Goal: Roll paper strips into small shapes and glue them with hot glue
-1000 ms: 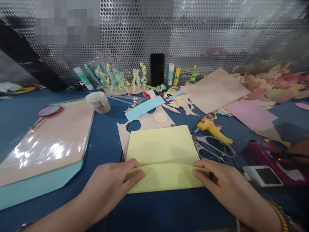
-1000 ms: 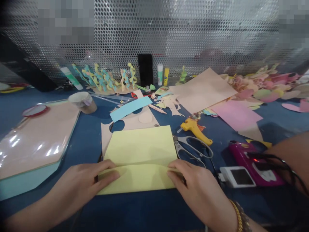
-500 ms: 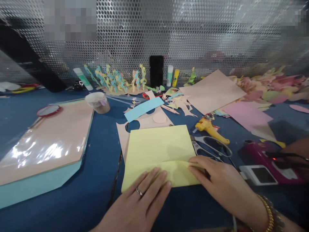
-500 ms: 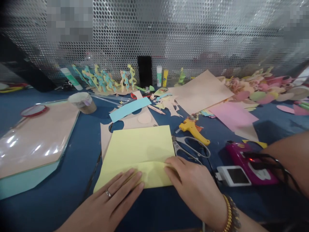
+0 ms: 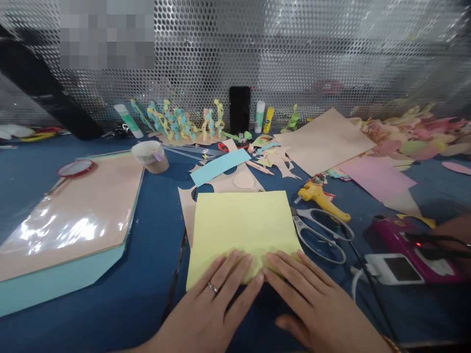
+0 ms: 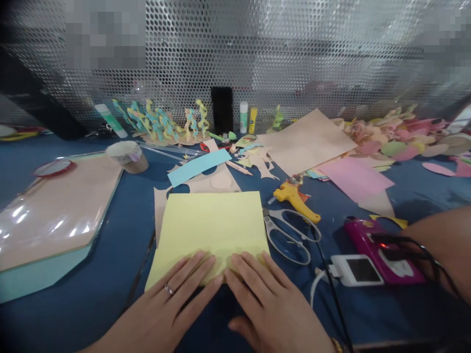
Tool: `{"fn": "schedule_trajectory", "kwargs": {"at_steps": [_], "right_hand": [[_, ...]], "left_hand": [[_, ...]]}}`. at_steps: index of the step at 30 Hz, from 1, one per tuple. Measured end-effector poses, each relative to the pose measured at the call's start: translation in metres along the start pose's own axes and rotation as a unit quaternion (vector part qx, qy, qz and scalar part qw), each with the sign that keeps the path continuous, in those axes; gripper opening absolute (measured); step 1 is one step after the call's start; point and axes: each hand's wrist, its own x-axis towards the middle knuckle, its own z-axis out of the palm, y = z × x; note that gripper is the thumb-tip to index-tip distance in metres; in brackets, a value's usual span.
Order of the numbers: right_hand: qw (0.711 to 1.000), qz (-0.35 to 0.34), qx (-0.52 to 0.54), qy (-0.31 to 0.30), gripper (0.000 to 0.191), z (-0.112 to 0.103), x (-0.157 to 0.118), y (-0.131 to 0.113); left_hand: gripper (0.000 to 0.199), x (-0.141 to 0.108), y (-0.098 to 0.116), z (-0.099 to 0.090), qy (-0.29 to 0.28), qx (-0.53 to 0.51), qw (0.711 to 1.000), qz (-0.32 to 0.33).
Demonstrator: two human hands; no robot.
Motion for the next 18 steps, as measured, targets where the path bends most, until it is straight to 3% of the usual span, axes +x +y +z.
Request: {"fn": "schedule_trajectory", "kwargs": {"at_steps": [5, 11, 18], "right_hand": [[1.0, 0.0, -0.006, -0.01, 0.046, -0.001, -0.001, 0.0], [1.0, 0.003, 0.005, -0.012, 0.036, -0.004, -0.009, 0.0], [0.998, 0.026, 0.031, 0.045, 0.036, 0.004, -0.017, -0.002]], "left_hand": [[0.072, -0.001, 0.0, 0.0, -0.008, -0.014, 1.0, -0.002], [0.064, 0.0, 0.002, 0.0, 0.032, 0.035, 0.999, 0.017], [0.068, -0.001, 0.001, 0.002, 0.018, 0.029, 0.999, 0.005]]}}
